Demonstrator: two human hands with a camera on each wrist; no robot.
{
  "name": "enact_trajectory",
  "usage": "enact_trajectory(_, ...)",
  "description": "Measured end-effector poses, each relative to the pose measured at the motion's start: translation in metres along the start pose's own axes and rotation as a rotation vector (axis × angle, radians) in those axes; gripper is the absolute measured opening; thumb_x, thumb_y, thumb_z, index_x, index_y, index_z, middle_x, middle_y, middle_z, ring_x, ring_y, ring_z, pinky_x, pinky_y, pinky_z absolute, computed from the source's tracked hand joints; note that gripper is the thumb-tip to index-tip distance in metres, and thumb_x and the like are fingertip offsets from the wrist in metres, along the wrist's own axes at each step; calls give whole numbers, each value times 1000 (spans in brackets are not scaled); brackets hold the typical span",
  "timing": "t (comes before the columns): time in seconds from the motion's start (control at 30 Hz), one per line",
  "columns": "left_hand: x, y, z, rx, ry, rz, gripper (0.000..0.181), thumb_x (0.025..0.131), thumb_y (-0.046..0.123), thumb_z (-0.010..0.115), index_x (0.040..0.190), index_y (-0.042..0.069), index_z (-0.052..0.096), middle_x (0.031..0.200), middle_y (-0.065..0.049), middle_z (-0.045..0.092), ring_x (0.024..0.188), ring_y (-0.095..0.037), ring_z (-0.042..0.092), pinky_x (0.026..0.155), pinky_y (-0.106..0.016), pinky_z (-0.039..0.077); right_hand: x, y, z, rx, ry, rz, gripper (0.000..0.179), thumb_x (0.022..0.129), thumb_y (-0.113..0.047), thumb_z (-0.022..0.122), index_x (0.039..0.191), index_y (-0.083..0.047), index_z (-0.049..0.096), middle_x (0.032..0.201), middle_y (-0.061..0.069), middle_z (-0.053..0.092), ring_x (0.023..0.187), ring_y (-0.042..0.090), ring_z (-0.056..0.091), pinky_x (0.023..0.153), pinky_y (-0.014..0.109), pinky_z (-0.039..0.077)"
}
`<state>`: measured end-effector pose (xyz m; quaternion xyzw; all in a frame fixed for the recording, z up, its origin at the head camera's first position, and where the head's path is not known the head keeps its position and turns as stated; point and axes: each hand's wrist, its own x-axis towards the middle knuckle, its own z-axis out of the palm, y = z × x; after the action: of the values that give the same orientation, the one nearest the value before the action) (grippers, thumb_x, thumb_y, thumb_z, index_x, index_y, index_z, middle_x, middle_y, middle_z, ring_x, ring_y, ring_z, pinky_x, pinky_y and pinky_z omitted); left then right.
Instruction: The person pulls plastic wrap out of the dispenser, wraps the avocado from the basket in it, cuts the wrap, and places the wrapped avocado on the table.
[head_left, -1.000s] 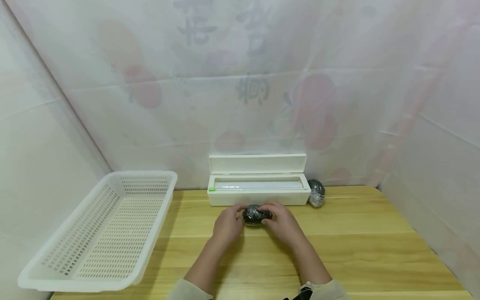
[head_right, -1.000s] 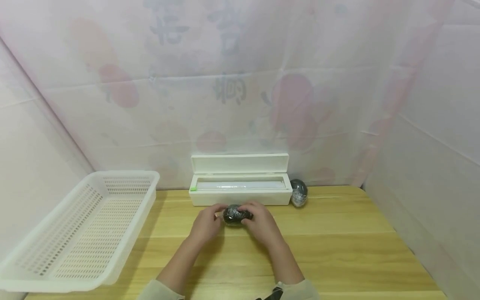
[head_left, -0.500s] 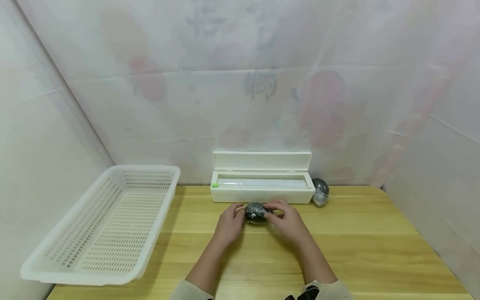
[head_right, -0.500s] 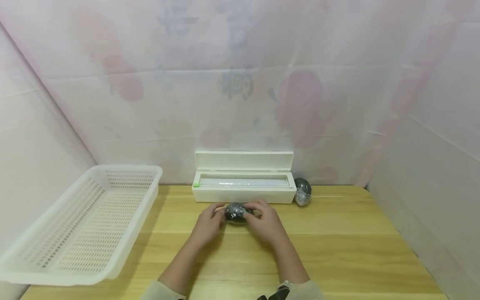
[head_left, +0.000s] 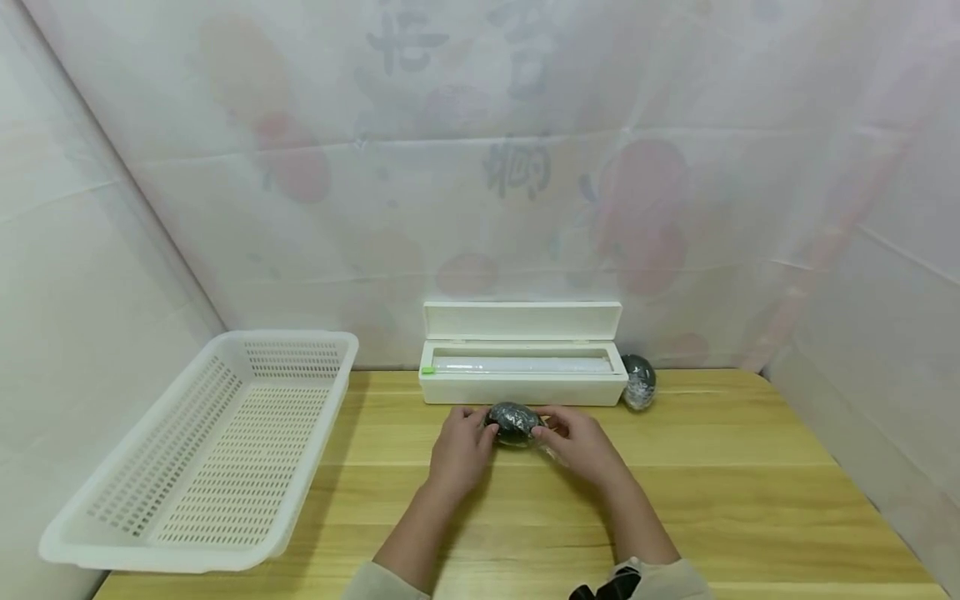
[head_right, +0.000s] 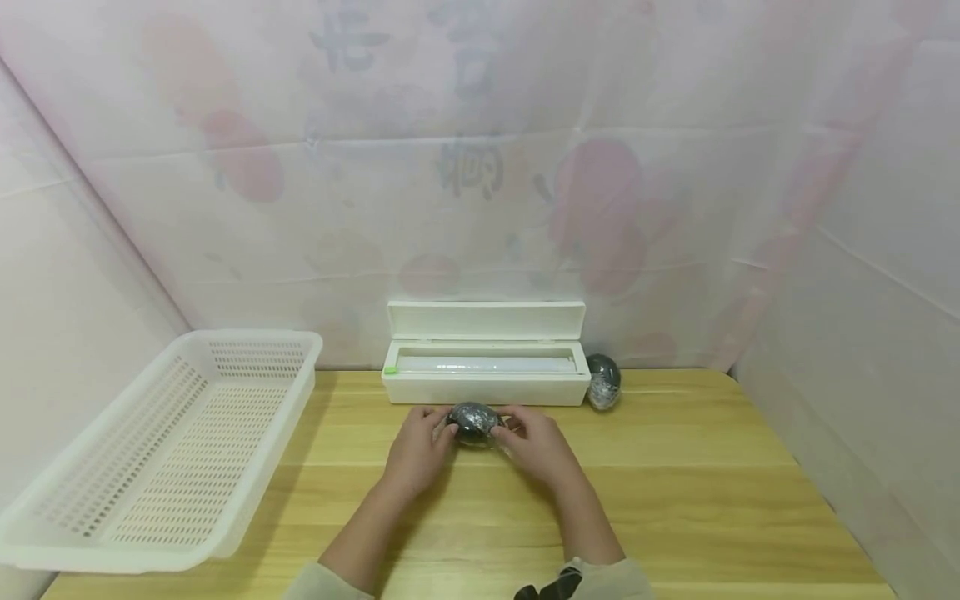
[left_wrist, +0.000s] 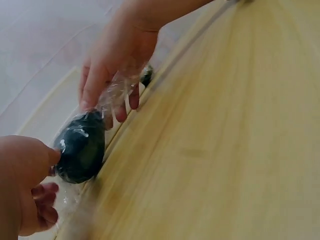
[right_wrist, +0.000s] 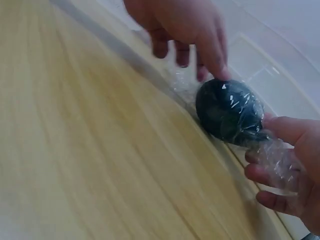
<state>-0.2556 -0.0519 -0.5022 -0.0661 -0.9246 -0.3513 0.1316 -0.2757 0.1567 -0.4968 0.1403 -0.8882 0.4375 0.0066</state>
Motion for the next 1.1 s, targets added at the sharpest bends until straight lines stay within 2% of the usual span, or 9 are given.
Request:
enact_trajectory(0.07, 0, 1, 0, 64, 64, 71, 39, 91, 30, 61, 128, 15, 59, 120, -6, 55, 104, -22, 54, 74, -34, 52, 1, -1, 1, 14, -11, 17, 33, 86, -34, 68, 117, -23, 63, 85, -5, 66, 74, 11, 61, 71, 29, 50)
enact_trajectory(0.13, 0, 3, 0, 113, 107, 173, 38, 90, 28, 62, 127, 19, 60, 125, -4, 55, 109, -22, 53, 80, -37, 51, 1, -2, 2, 29, -14, 36, 32, 86, -32, 68, 116, -24, 64, 84, -6, 66, 73, 10, 61, 70, 28, 49)
enact_trajectory(0.23, -3, 4, 1, 191, 73, 301, 38, 91, 29, 61, 128, 25, 59, 136, -2, 51, 121, -22, 50, 90, -42, 48, 0, -1, 3, 26, -4, 58, 30, 86, -36, 67, 115, -27, 64, 85, -5, 65, 75, 12, 60, 71, 30, 49)
enact_trajectory(0.3, -5, 5, 2, 227, 12, 342, 41, 91, 31, 60, 132, 26, 55, 142, -3, 46, 129, -21, 45, 96, -45, 45, 0, -1, 4, 2, 9, 75, 31, 87, -41, 65, 114, -28, 64, 85, -4, 64, 75, 13, 59, 69, 30, 48)
enact_trajectory(0.4, -7, 6, 4, 250, -68, 332, 51, 91, 31, 61, 139, 26, 46, 150, -3, 36, 136, -21, 36, 99, -46, 43, 0, 0, 4, -35, 39, 112, 39, 85, -50, 63, 116, -27, 63, 79, -2, 61, 69, 14, 55, 63, 30, 46)
enact_trajectory(0.57, -7, 8, 4, 250, -101, 338, 62, 87, 31, 66, 143, 25, 41, 152, -4, 31, 139, -20, 31, 101, -45, 41, 2, -2, 3, 31, 37, 151, 51, 85, -47, 64, 130, -26, 51, 65, 5, 56, 50, 15, 44, 47, 29, 40)
enact_trajectory(0.77, -7, 7, 4, 201, -83, 327, 64, 79, 32, 75, 136, 21, 48, 150, -3, 36, 137, -20, 35, 98, -45, 44, 3, -2, 6, 236, -10, 171, 51, 84, -29, 71, 130, -21, 51, 71, 6, 69, 54, 17, 58, 50, 31, 47)
enact_trajectory(0.9, -7, 8, 6, 196, -60, 324, 63, 74, 30, 79, 130, 21, 51, 147, -2, 40, 136, -20, 37, 92, -46, 47, 2, -4, 9, 388, -97, 192, 51, 83, -21, 71, 130, -12, 51, 68, 11, 68, 57, 21, 63, 54, 36, 53)
enact_trajectory(1.1, -6, 8, 8, 213, -91, 341, 66, 74, 25, 79, 131, 23, 46, 151, 1, 34, 140, -20, 30, 92, -48, 47, -1, -5, 10, 657, -253, 241, 68, 89, -18, 65, 146, -14, 27, 76, 12, 70, 62, 20, 67, 55, 32, 54)
